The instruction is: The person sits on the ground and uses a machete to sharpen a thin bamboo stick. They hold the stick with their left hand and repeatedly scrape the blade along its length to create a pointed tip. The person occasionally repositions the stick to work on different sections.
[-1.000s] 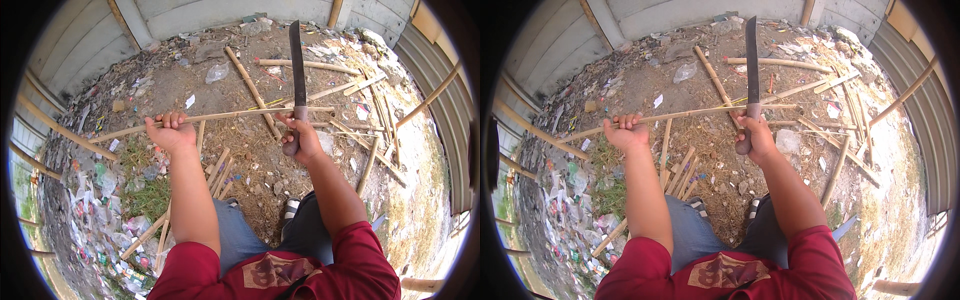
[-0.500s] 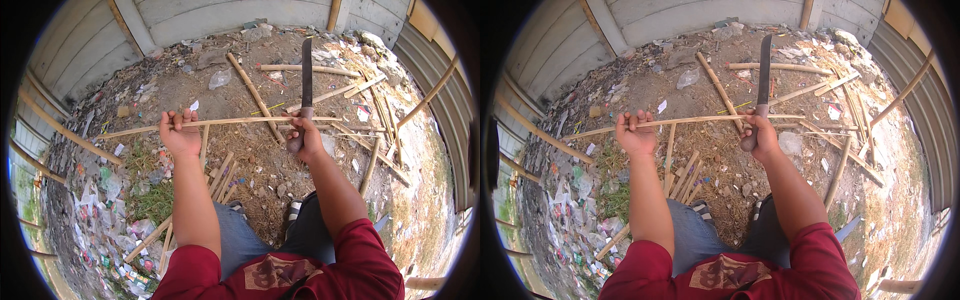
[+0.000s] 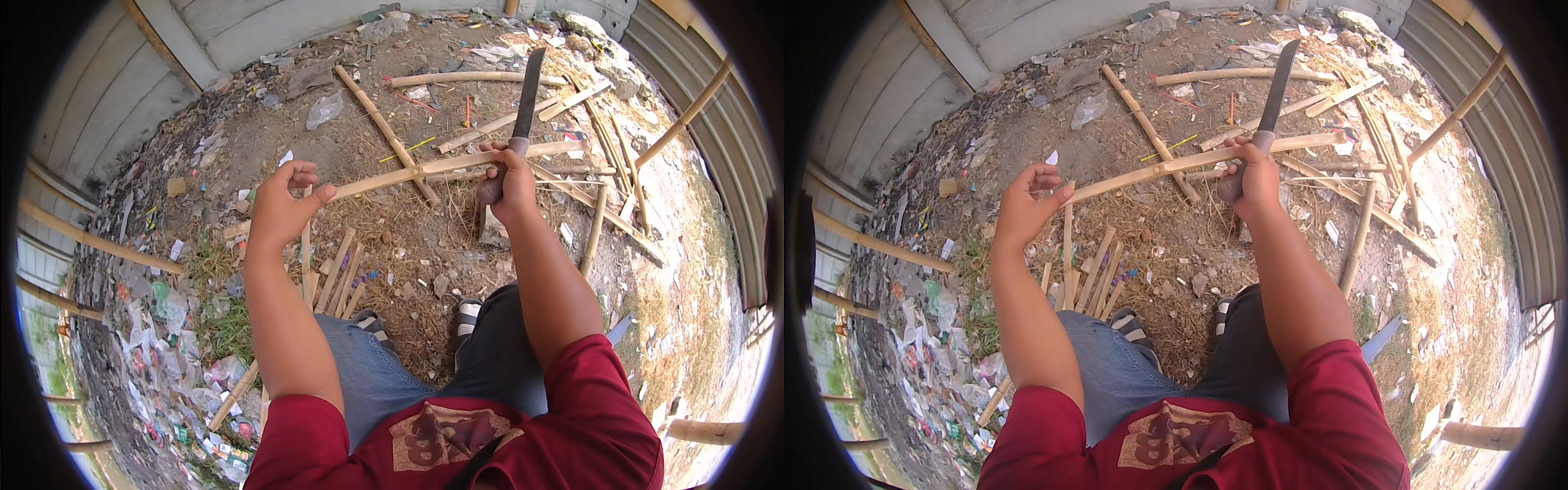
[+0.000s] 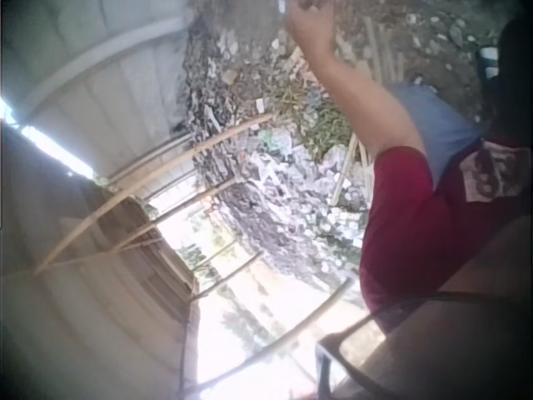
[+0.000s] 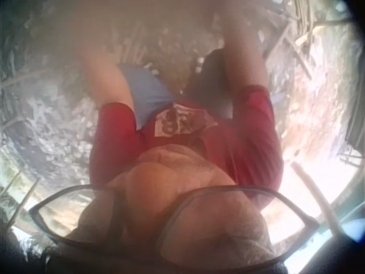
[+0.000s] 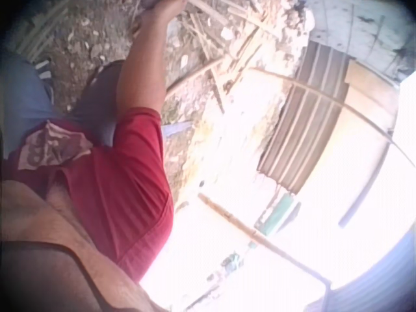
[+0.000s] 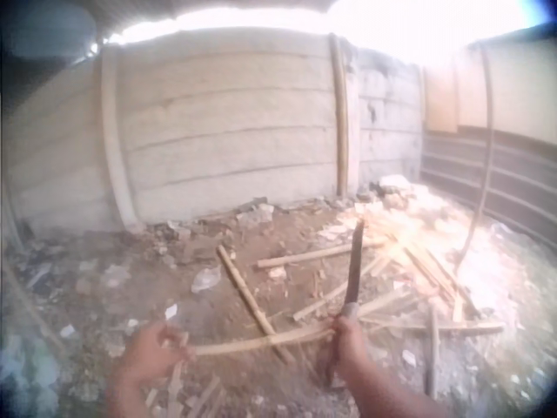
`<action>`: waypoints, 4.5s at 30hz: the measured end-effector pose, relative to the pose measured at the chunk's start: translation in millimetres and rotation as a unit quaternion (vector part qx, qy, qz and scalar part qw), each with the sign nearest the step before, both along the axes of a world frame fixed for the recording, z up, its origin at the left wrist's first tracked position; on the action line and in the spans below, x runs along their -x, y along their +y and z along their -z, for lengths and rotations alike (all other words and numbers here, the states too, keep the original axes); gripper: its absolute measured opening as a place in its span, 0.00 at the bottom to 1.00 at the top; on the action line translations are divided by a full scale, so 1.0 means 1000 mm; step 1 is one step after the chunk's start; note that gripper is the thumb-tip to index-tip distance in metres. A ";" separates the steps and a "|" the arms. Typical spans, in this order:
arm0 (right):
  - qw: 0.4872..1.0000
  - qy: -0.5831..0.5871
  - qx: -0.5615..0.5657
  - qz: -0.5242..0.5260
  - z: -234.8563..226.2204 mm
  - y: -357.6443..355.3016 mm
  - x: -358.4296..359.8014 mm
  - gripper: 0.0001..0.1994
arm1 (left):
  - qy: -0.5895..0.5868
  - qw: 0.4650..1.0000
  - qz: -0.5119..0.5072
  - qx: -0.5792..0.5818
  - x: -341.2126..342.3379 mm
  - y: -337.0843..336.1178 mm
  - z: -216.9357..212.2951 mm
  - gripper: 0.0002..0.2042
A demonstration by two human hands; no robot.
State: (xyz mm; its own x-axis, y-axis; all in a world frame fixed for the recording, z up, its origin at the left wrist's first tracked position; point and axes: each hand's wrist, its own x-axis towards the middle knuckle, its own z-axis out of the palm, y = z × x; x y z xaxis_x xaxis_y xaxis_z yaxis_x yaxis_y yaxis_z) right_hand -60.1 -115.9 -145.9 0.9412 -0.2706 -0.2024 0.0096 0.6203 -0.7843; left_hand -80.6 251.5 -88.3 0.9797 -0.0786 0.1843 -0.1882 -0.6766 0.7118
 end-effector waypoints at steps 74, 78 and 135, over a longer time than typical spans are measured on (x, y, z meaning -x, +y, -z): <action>0.865 0.015 0.437 -0.246 -0.017 -0.002 0.028 0.20 | 0.101 0.989 -0.072 -0.082 0.000 -0.023 0.038 0.19; 0.706 -0.117 0.662 -0.224 -0.026 0.016 0.043 0.15 | 0.104 0.987 -0.111 -0.044 0.002 -0.037 0.032 0.19; 0.694 -0.067 0.717 -0.014 -0.013 -0.010 0.021 0.13 | -0.096 0.965 -0.171 -0.176 0.007 -0.035 0.021 0.27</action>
State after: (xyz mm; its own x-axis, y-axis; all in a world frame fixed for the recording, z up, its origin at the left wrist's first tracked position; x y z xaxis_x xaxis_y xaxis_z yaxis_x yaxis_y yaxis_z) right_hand -81.1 -125.7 -132.8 0.9347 -0.0855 0.3451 0.1448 -0.7950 -0.5891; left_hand -87.3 216.1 -109.6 0.9102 0.1528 0.3850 -0.0158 -0.9161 0.4007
